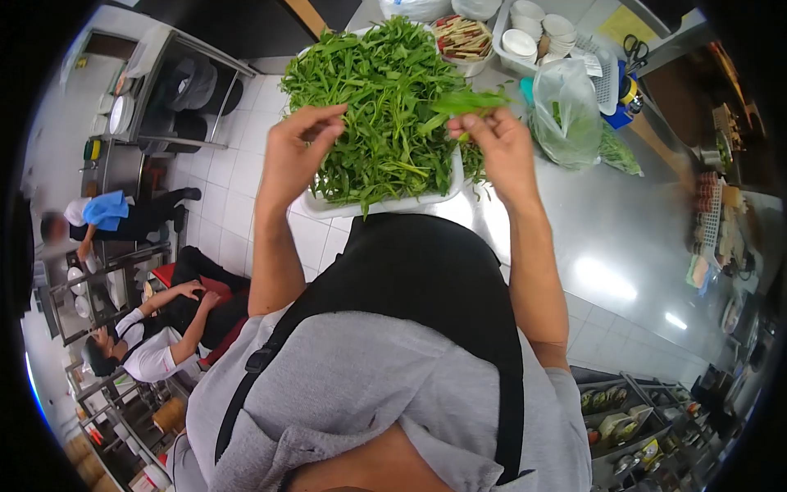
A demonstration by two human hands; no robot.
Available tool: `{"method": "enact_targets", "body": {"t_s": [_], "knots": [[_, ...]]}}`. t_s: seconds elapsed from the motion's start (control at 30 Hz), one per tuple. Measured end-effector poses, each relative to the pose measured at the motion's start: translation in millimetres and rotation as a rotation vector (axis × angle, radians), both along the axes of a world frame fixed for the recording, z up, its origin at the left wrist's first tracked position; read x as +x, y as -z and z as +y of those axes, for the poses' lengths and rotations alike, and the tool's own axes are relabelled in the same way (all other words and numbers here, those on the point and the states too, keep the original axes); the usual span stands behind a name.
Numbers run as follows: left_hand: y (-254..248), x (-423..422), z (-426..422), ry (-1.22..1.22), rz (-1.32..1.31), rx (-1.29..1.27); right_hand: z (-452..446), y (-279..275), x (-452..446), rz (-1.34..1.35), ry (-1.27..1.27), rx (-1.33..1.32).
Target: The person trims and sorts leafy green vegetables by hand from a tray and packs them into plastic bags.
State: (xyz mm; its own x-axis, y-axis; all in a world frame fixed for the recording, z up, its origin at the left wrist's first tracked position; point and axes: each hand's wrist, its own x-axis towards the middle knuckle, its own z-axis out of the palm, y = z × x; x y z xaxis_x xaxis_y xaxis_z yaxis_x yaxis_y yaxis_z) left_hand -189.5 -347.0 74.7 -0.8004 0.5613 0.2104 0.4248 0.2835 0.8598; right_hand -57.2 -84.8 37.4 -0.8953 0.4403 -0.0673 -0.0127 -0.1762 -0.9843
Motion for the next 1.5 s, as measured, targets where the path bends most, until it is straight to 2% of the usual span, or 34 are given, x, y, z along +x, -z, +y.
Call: {"method": "enact_targets", "body": {"t_s": [0.1,0.2,0.23,0.33,0.43,0.53,0.67,0.77,0.93,0.97,1.07,1.1,1.2,1.33,1.43,1.5], "knots": [[-8.2,7.7,-16.6,0.039,-0.038,-0.145,1.2,-5.0,4.8,-0.006,-0.004,-0.043],[0.2,26.5,-8.7,0.139,-0.111,-0.167,-5.3,9.5,4.3,-0.052,-0.137,0.193],[5.2,32.0,-3.8,0.162,-0.109,-0.163,-14.3,16.6,1.6,-0.059,-0.115,0.130],[20.7,45.9,8.1,0.208,-0.086,-0.191,-28.0,10.1,6.0,-0.324,-0.322,0.614],[36.8,49.7,12.0,0.223,-0.001,-0.241,-30.8,2.5,9.3,-0.400,-0.437,0.563],[54.6,47.1,8.9,0.199,0.063,-0.325,-13.7,19.3,11.1,-0.296,-0.371,0.582],[53.3,46.4,5.6,0.136,0.009,-0.433,3.1,13.0,15.6,-0.196,-0.272,0.328],[38.8,46.4,7.9,0.119,-0.108,-0.347,6.1,4.5,16.4,-0.179,-0.185,0.222],[45.7,47.7,8.7,0.115,0.053,-0.321,34.0,18.8,19.4,-0.303,-0.152,0.209],[52.8,49.9,9.3,0.132,0.107,-0.299,51.4,47.6,20.0,-0.465,-0.175,0.677],[63.3,57.4,15.1,0.114,0.204,-0.413,61.1,70.0,33.4,-0.274,-0.042,0.561],[65.7,58.2,15.4,0.098,0.199,-0.388,65.8,62.6,37.8,-0.382,-0.043,0.473],[62.8,53.9,16.0,0.065,0.196,-0.282,69.5,35.9,46.2,-0.207,-0.024,0.210],[23.7,49.3,28.6,0.060,0.204,-0.127,75.2,29.9,50.4,0.022,0.024,-0.223],[13.5,44.3,30.8,0.071,0.181,-0.121,81.1,34.3,48.8,0.068,-0.122,-0.333],[11.4,45.0,22.7,0.067,0.146,-0.183,75.8,36.3,44.4,0.041,-0.112,-0.288]]}}
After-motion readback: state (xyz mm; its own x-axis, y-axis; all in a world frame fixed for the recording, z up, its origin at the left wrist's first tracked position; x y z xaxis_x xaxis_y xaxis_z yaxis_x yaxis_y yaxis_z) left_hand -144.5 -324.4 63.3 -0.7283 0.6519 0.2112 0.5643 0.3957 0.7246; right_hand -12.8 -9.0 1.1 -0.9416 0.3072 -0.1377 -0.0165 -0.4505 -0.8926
